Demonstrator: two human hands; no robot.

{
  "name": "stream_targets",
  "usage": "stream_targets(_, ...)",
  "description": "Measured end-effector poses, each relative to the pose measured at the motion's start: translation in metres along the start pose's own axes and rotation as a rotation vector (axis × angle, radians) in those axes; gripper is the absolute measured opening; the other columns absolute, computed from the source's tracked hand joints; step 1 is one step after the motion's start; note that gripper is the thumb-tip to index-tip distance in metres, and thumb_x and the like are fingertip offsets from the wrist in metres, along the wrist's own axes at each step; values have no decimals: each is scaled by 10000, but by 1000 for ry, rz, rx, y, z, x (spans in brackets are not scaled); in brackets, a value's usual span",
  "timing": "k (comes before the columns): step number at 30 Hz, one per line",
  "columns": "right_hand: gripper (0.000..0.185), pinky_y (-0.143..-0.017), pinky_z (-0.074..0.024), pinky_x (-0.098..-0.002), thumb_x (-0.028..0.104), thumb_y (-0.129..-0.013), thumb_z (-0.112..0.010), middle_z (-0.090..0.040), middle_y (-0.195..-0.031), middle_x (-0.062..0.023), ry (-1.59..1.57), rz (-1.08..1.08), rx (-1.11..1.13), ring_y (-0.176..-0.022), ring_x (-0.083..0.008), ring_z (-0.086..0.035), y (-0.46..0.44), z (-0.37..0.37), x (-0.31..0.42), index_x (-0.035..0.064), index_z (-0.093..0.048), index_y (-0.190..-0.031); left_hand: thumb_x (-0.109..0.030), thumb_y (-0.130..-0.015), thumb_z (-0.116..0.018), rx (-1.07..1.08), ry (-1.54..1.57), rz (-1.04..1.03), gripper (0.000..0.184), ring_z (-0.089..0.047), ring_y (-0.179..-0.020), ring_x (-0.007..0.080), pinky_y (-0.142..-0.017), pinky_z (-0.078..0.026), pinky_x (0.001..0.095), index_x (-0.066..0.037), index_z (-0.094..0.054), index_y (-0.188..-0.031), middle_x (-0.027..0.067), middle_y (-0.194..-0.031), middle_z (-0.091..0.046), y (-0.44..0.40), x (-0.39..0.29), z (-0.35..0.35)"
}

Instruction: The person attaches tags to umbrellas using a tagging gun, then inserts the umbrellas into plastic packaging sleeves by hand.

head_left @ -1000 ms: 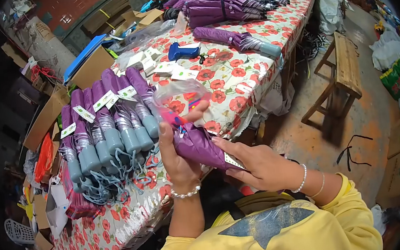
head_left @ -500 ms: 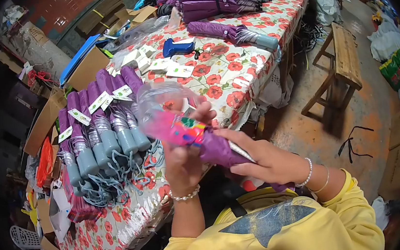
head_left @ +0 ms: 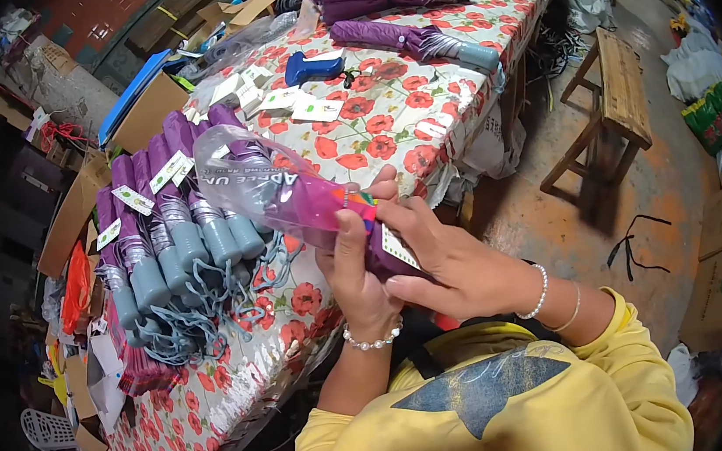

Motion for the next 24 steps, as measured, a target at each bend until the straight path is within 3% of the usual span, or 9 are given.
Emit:
stream_targets(3,594,-804,-469,-446,237,-898,-494,-395,-1174,-272,-155,113,87,-953,-461,-530,-4,6,-7,84,-263,-1424,-497,-906,-489,-66,260,127,585,-594,-987,303,-896,-462,429,46,-539,-1118,195,-1123,-587,-5,8,13)
stream_targets(7,541,-865,-458,-397,134,-896,-499,-439,-1181,-197,-109,-13,-105,-989,-366,-548,3,-1,-4,103,-335,-1411,-404,-904,-551,-75,212,64,471,-605,-947,259,-873,-477,394,46,-560,-1042,157,-988,-623,-2,3,9)
stream_targets(11,540,-841,-465,-399,54,-840,-565,-442,-1162,-181,-81,131,-268,-976,-352,-552,5,4,1,93,-408,-1355,-412,-898,-560,-37,325,101,465,-608,-911,245,-840,-485,384,35,-558,-1028,143,-954,-622,-2,3,8)
stream_targets(17,385,-835,-441,-390,90,-813,-609,-422,-1077,-173,-76,63,-238,-898,-321,-514,8,3,-2,48,-515,-1183,-216,-869,-627,40,163,27,308,-615,-873,193,-756,-521,316,12,-540,-1057,127,-956,-608,5,6,1)
stream_targets(18,372,-839,-436,-385,98,-813,-609,-415,-1070,-172,-67,55,-219,-886,-316,-506,9,4,-3,45,-517,-1169,-84,-824,-650,60,122,42,289,-617,-843,166,-733,-524,280,1,-530,-1073,114,-965,-605,7,5,-2)
stream_targets(21,362,-845,-434,-388,123,-817,-608,-403,-1075,-176,-56,17,-176,-894,-321,-506,12,1,-5,64,-524,-1164,-19,-794,-656,-33,7,6,304,-620,-828,162,-729,-518,280,-5,-531,-1070,105,-974,-607,10,3,-1)
stream_targets(24,385,-835,-446,-398,143,-816,-617,-388,-1087,-180,-15,-10,-188,-924,-343,-522,11,8,3,99,-520,-1186,40,-776,-630,-32,101,-28,305,-596,-816,152,-748,-496,285,-35,-532,-1054,71,-919,-588,2,0,12)
Point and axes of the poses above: each hand's wrist, its own y-axis away from the middle knuckle, its own z-axis out of the back of the hand, x = y × z, the point moved 5 cm from there along -y, towards the middle knuckle
